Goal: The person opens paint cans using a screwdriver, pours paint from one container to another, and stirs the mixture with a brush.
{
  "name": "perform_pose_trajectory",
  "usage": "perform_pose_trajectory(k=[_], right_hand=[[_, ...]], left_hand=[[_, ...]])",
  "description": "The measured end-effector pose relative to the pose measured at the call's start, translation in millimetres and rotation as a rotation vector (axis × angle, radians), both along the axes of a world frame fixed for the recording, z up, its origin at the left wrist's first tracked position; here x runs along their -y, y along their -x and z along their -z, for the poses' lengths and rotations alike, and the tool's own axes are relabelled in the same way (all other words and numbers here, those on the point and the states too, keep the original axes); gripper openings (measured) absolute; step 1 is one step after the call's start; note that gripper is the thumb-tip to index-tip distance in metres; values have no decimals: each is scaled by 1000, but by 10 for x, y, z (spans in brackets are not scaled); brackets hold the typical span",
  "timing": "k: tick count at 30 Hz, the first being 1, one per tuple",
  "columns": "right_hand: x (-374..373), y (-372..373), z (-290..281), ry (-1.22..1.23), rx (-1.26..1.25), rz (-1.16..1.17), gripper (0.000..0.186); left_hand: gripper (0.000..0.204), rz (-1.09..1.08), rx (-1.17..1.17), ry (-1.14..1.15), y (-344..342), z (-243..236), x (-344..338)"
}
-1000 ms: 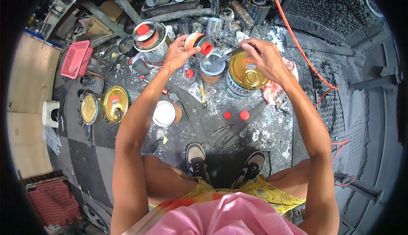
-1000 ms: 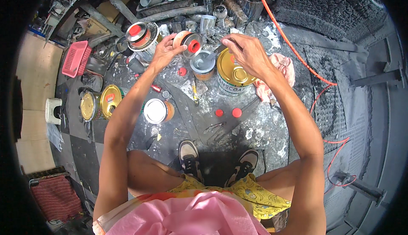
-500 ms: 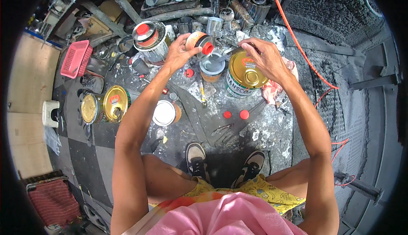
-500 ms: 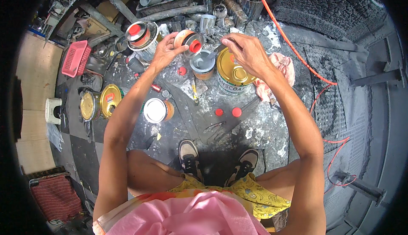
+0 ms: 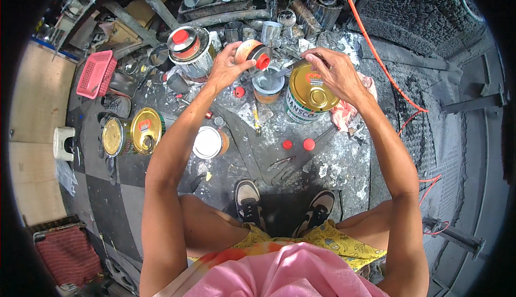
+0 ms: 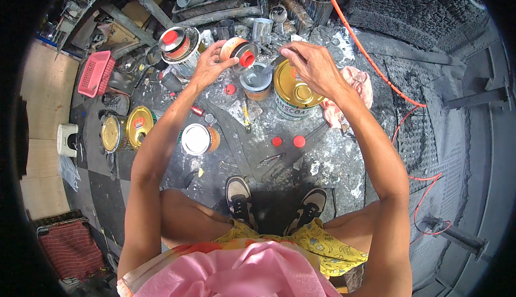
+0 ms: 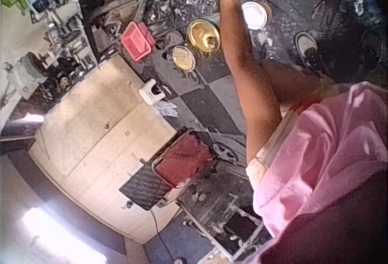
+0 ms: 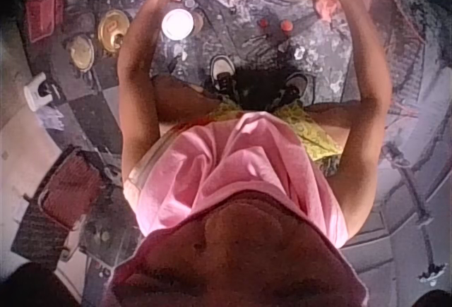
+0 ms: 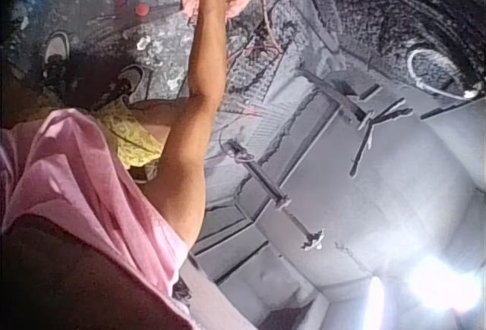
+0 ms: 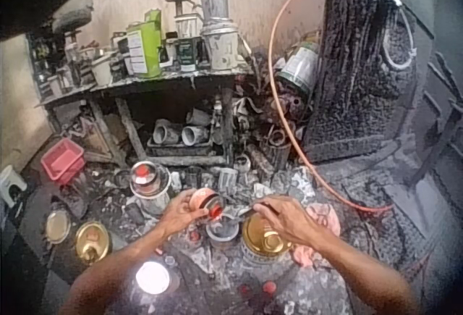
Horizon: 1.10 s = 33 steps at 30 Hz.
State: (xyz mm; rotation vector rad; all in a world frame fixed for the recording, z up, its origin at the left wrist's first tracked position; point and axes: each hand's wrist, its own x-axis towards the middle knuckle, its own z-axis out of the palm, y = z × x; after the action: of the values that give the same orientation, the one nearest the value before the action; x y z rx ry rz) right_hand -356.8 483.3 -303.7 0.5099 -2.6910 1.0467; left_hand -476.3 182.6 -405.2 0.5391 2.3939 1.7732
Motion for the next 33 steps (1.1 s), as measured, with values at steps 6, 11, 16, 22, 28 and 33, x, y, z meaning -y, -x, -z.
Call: perform_pose_trajectory(k=[6, 11, 16, 22, 28, 33], right_hand=[[17, -12, -25, -13, 25, 20, 30], [39, 22, -20, -32, 32, 20, 30], [88, 41, -22, -23, 35, 15, 30], [228, 177, 280, -1, -8, -43, 29], [541, 427, 383, -121, 41, -160, 30], [562, 680, 554, -94, -80, -189, 29]], left_hand=[[85, -5, -21, 13, -44, -47, -20], [77, -22, -24, 83, -55, -60, -20], [79, -24, 60, 23, -25, 16, 25], [83, -88, 313, -128, -30, 154, 82], [68, -100, 676, -213, 31, 358, 567], [56, -155, 766, -224, -91, 519, 647]])
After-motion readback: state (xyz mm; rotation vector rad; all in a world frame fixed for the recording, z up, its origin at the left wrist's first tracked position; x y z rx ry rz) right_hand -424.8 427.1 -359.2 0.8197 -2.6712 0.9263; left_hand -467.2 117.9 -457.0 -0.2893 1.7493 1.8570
